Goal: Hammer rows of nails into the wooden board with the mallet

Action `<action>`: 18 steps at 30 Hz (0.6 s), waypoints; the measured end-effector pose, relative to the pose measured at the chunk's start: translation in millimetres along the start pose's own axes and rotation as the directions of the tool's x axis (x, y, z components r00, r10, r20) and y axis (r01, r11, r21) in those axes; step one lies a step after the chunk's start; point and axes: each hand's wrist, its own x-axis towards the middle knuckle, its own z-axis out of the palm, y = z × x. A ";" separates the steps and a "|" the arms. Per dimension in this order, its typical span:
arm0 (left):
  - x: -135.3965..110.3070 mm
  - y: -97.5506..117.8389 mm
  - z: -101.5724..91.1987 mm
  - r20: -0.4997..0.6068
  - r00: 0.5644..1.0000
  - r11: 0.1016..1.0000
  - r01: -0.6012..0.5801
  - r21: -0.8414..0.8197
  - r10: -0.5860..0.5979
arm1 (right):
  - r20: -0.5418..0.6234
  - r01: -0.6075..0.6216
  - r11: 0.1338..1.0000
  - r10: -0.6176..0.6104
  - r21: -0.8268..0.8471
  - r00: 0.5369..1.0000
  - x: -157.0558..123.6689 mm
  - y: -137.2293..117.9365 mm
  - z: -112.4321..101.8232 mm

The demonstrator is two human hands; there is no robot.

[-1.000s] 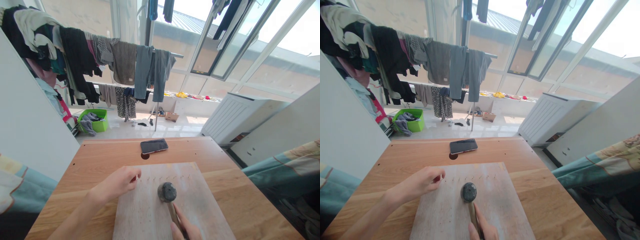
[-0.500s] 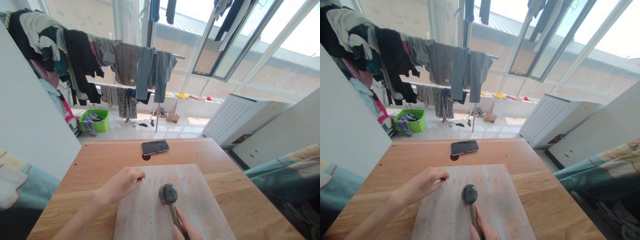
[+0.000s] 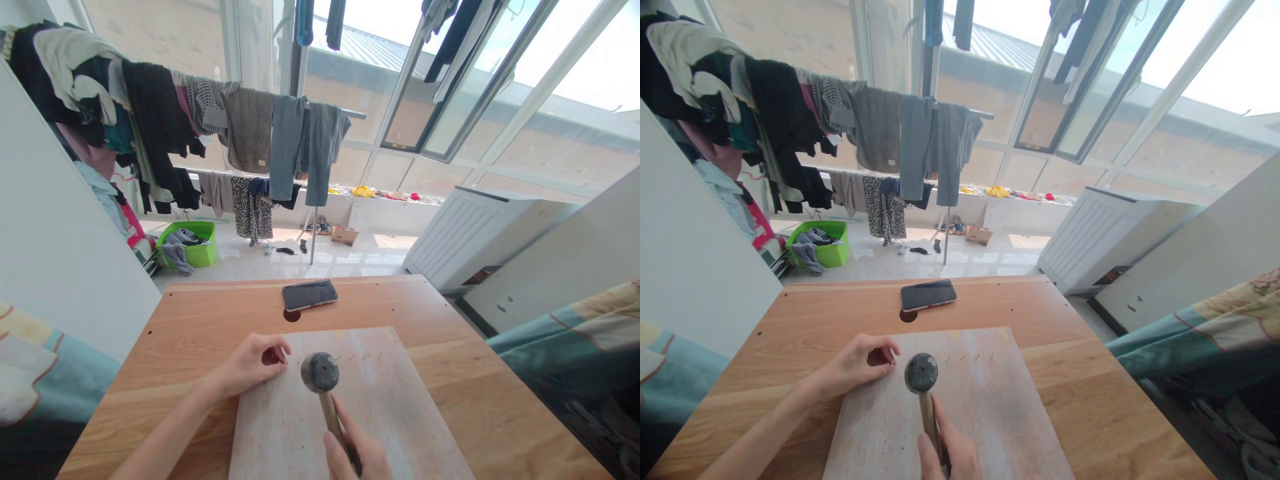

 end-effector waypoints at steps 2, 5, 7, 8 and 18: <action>0.3 1.1 0.1 -0.006 1.000 1.000 -0.004 -0.009 0.004 | 0.007 0.038 0.999 -0.038 0.005 0.999 4.0 -13.4 11.2; 0.8 3.8 0.3 -0.009 1.000 1.000 -0.021 -0.016 0.021 | 0.035 0.052 0.998 -0.053 0.045 0.998 9.4 -28.3 24.4; 0.8 5.0 0.5 -0.011 0.999 0.999 -0.032 -0.020 0.031 | 0.042 0.042 0.996 -0.045 0.078 0.998 11.8 -33.3 29.9; 0.8 5.2 0.6 -0.013 0.999 0.999 -0.033 -0.018 0.033 | 0.039 0.038 0.995 -0.041 0.090 0.998 12.7 -34.6 31.7; 0.3 2.3 1.7 -0.022 1.000 1.000 -0.013 -0.027 0.012 | 0.013 -0.011 0.990 0.009 0.144 1.000 14.5 -35.7 33.3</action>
